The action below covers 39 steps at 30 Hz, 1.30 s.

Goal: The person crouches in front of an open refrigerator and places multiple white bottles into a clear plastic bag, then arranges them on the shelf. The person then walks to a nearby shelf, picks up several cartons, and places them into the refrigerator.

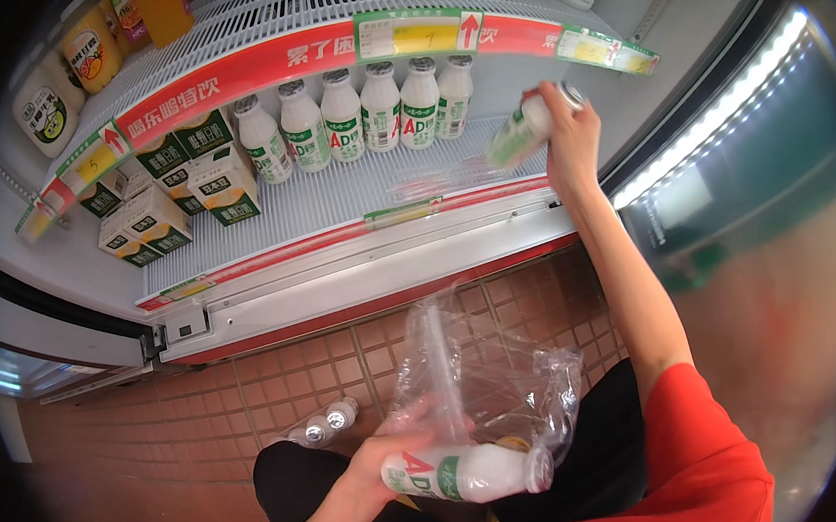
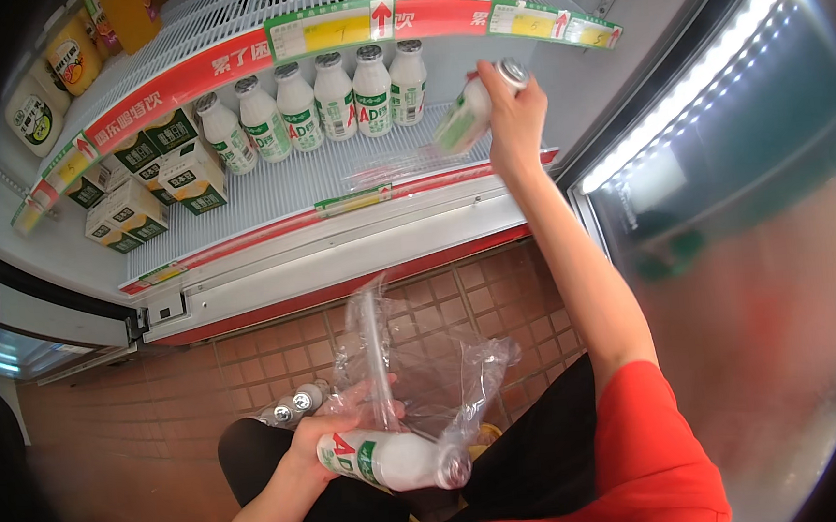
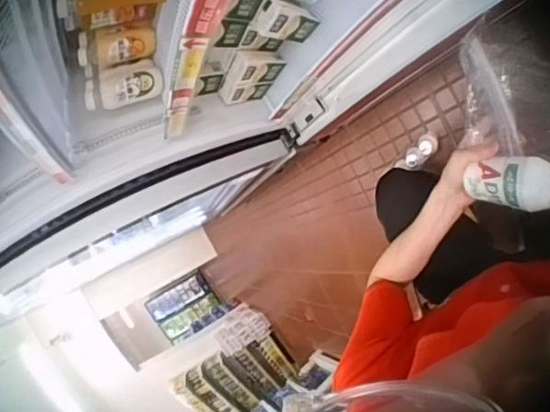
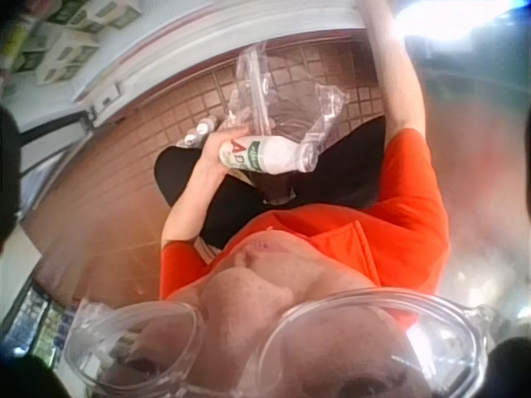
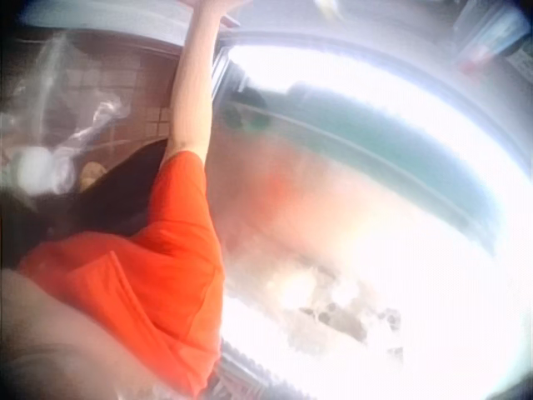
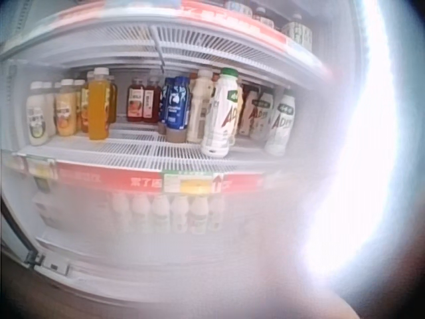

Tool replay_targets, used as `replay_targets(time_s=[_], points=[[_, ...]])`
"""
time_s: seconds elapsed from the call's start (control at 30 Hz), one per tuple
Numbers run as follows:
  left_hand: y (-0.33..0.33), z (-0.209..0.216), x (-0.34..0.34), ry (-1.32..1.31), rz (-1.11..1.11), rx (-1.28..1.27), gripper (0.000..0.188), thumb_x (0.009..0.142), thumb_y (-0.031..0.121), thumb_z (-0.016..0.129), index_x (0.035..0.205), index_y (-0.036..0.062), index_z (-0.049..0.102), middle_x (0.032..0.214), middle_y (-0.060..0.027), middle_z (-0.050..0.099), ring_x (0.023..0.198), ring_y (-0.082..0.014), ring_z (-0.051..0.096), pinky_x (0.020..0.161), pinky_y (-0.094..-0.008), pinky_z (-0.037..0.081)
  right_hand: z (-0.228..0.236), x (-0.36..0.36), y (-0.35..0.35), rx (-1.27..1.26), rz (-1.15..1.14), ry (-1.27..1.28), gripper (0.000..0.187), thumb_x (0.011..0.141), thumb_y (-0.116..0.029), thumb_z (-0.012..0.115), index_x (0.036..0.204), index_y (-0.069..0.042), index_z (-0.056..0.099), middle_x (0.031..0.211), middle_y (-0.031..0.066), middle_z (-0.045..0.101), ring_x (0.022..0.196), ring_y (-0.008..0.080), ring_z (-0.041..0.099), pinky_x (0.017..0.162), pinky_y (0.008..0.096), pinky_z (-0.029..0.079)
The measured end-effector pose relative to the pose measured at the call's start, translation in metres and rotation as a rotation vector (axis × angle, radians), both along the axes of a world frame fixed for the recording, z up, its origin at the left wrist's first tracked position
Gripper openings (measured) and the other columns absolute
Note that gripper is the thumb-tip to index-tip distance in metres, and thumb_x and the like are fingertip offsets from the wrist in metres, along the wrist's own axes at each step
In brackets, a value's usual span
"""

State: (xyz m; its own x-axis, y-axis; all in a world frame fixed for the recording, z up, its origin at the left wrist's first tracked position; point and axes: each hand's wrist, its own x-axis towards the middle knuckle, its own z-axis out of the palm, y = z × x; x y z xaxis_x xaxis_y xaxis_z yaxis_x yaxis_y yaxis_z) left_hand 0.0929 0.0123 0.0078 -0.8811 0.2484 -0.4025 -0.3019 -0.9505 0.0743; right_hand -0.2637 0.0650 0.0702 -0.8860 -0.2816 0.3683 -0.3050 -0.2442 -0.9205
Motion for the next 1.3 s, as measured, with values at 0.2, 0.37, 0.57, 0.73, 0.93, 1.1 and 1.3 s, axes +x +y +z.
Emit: replay_targets(time_s=[0.2,0.37,0.57,0.73,0.93,1.1,1.3], points=[[-0.011,0.003,-0.003,-0.033,0.127,-0.04,0.068,0.069,0.009,0.058,0.129,-0.0007,0.028,0.11,-0.0242,0.048,0.1,-0.0346,0.053,0.088,-0.0432,0.043,-0.037,-0.097,-0.041,0.25,0.042,0.231,0.029,0.079,-0.022,0.062,0.094,0.002,0.054,0.084,0.0065,0.06,0.071,0.0122,0.054,0.064,0.0263,0.043],[-0.019,0.002,0.0,-0.116,0.306,-0.184,0.068,0.067,0.009,0.059,0.128,0.0014,0.03,0.11,-0.0252,0.048,0.1,-0.036,0.052,0.088,-0.0446,0.043,-0.049,-0.085,-0.06,0.105,-0.16,0.296,0.026,0.081,-0.019,0.059,0.096,0.002,0.053,0.084,0.0075,0.057,0.077,0.0159,0.053,0.071,0.0287,0.043],[-0.03,-0.005,0.004,-0.064,0.363,-0.265,0.052,0.074,0.0,0.05,0.123,0.002,0.034,0.11,-0.0252,0.048,0.101,-0.035,0.051,0.088,-0.0428,0.043,0.024,0.105,0.003,0.579,0.924,0.453,0.027,0.072,-0.017,0.065,0.093,-0.002,0.056,0.095,0.0078,0.058,0.081,0.0206,0.056,0.077,0.0305,0.044],[-0.024,-0.003,-0.007,-0.206,0.287,-0.136,0.049,0.077,0.003,0.049,0.123,0.0012,0.034,0.111,-0.0232,0.048,0.104,-0.0334,0.051,0.091,-0.0422,0.041,0.021,0.166,0.045,1.089,1.33,0.505,0.046,0.071,-0.019,0.065,0.11,-0.003,0.047,0.098,0.014,0.053,0.087,0.0326,0.055,0.069,0.0393,0.047],[-0.019,0.012,-0.011,0.007,0.062,-0.034,0.069,0.07,0.015,0.059,0.13,0.004,0.028,0.12,-0.0196,0.046,0.111,-0.0458,0.041,0.09,-0.0508,0.039,0.002,0.155,0.042,0.791,0.902,0.338,0.025,0.067,0.005,0.056,0.091,-0.002,0.053,0.082,0.0125,0.06,0.074,0.0302,0.059,0.064,0.0337,0.047],[-0.029,-0.007,-0.002,0.122,0.133,-0.052,0.071,0.064,0.005,0.066,0.126,0.0101,0.03,0.115,-0.0235,0.043,0.089,-0.0432,0.054,0.061,-0.0418,0.048,-0.023,0.148,0.044,0.741,0.775,0.457,0.02,0.068,0.005,0.055,0.087,-0.002,0.053,0.072,0.0145,0.058,0.068,0.0302,0.058,0.059,0.0335,0.045],[-0.031,-0.017,0.003,0.19,0.0,-0.202,0.073,0.062,0.003,0.065,0.126,0.01,0.031,0.108,-0.0242,0.047,0.079,-0.0415,0.057,0.054,-0.0388,0.048,-0.02,0.139,0.039,0.573,0.816,0.317,0.008,0.079,-0.007,0.057,0.079,0.001,0.057,0.068,0.0096,0.058,0.057,0.024,0.056,0.052,0.0281,0.043]])
